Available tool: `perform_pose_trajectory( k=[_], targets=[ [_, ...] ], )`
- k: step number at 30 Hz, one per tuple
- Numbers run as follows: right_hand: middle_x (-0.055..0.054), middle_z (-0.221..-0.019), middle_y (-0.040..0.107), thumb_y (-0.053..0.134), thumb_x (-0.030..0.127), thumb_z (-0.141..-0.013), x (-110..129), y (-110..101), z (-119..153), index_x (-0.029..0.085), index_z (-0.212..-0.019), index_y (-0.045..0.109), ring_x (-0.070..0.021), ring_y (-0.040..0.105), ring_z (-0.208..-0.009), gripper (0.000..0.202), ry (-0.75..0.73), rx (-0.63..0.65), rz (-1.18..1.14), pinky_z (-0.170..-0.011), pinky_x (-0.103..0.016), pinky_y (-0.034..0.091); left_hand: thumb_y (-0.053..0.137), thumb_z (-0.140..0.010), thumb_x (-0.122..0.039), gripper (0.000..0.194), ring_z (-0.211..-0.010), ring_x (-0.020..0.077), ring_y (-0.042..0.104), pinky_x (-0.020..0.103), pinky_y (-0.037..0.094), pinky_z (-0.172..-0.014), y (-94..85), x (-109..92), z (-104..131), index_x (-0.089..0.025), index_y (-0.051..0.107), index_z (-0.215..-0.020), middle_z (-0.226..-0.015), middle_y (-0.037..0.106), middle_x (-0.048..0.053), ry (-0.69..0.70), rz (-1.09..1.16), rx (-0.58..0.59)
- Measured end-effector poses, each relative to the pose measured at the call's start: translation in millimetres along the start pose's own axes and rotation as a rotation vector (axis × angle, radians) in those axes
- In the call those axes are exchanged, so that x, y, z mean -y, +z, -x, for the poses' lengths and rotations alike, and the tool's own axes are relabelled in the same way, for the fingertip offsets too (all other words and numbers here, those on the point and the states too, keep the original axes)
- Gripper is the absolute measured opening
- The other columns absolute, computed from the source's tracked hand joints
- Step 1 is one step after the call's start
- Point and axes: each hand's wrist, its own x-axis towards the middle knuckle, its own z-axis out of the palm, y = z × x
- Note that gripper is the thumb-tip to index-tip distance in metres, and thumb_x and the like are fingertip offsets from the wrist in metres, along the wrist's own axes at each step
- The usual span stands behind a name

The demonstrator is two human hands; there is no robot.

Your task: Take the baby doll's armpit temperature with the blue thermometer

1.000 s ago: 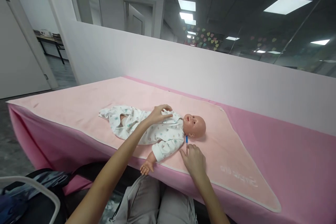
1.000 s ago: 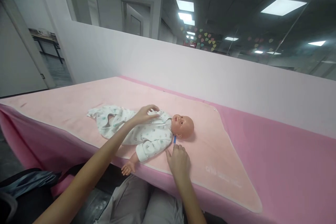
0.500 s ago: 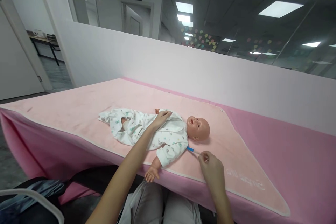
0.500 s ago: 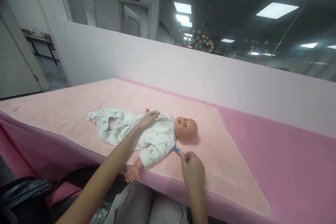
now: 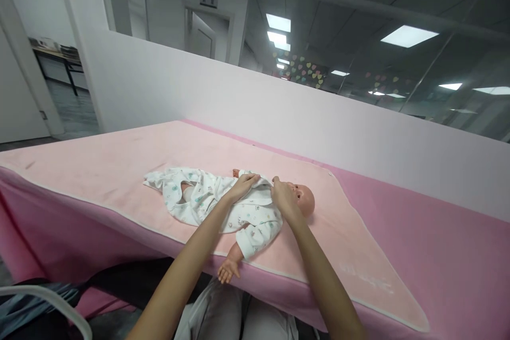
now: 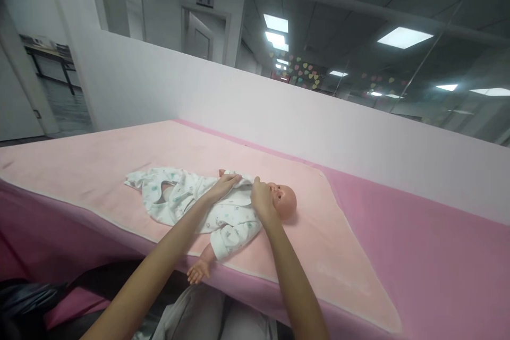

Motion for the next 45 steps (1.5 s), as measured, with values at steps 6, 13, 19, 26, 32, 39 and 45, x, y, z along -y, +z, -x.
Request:
perform_pose_trajectory(
  k=[6,13,19,26,32,39,45],
  targets=[
    [-0.017,-0.081,0.066,0.044,0.016,-0.088,19,37,-32,0.01,-0.099,0.053,-0.019,0.064,-0.073,0.016,0.026,0.017,-0.006,-0.062,-0.025,0.04,0.052,-0.074,-0.056,0.044,-0.06,0.0121,0.042,0.026,0.035,-0.06,4.3,3,2,-0.015,0.052,-0.059,-0.056,0.044,-0.001,0.039,0.006,-0.064],
    [-0.013,-0.082,0.067,0.034,0.012,-0.09,15,62,-27,0.014,-0.103,0.05,-0.0196,0.066,-0.075,0.02,0.038,-0.028,0.062,-0.06,-0.024,0.042,0.031,-0.085,-0.038,0.04,-0.066,0.0161,0.057,0.028,0.044,-0.062,-3.0,15,-14,-0.011,0.061,-0.079,-0.071,0.06,0.008,-0.173,-0.106,-0.449],
    [-0.011,-0.084,0.067,0.035,0.01,-0.09,13,66,-30,0.016,-0.101,0.052,-0.0189,0.066,-0.08,0.021,0.019,-0.043,0.054,-0.063,-0.024,0.044,0.048,-0.073,-0.017,0.029,-0.092,0.0228,0.057,0.036,0.04,-0.085,-29.6,14,-56,-0.017,0.062,-0.098,-0.101,0.063,0.011,-0.166,-0.43,-0.467],
    [-0.009,-0.081,0.067,0.034,0.006,-0.088,11,66,-28,0.016,-0.103,0.052,-0.0184,0.066,-0.073,0.026,-0.004,-0.045,0.068,-0.058,-0.024,0.044,0.05,-0.077,-0.031,0.024,-0.105,0.0273,0.053,0.046,0.032,-0.093,-15.9,41,-65,-0.023,0.063,-0.096,-0.099,0.065,0.009,-0.214,-1.15,-0.057],
    [-0.011,-0.084,0.066,0.032,0.008,-0.088,12,64,-30,0.016,-0.093,0.058,-0.018,0.064,-0.074,0.028,-0.062,0.001,0.073,-0.061,-0.025,0.045,0.048,-0.078,-0.032,0.032,-0.114,0.0296,0.045,0.04,0.031,-0.094,-16.4,27,-46,-0.015,0.06,-0.102,-0.116,0.055,0.017,-0.156,-1.289,-0.101],
    [-0.013,-0.102,0.06,0.04,0.002,-0.077,-8,49,-3,0.015,-0.101,0.059,-0.0218,0.056,-0.093,0.033,-0.364,-0.192,0.002,-0.08,-0.033,0.044,0.048,-0.071,-0.022,0.031,-0.091,0.0226,0.059,0.031,0.038,-0.084,-17.5,7,-16,-0.019,0.058,-0.1,-0.095,0.067,0.006,0.026,-1.16,-0.182],
    [-0.008,-0.096,0.065,0.043,0.008,-0.064,-33,58,23,0.016,-0.096,0.061,-0.0198,0.057,-0.09,0.038,-0.841,-0.36,-0.254,-0.095,-0.039,0.039,0.031,-0.083,-0.031,0.035,-0.08,0.0186,0.061,0.027,0.039,-0.067,-17.7,-3,-10,-0.023,0.065,-0.084,-0.081,0.069,0.002,-0.058,-0.976,-0.355]
  ],
)
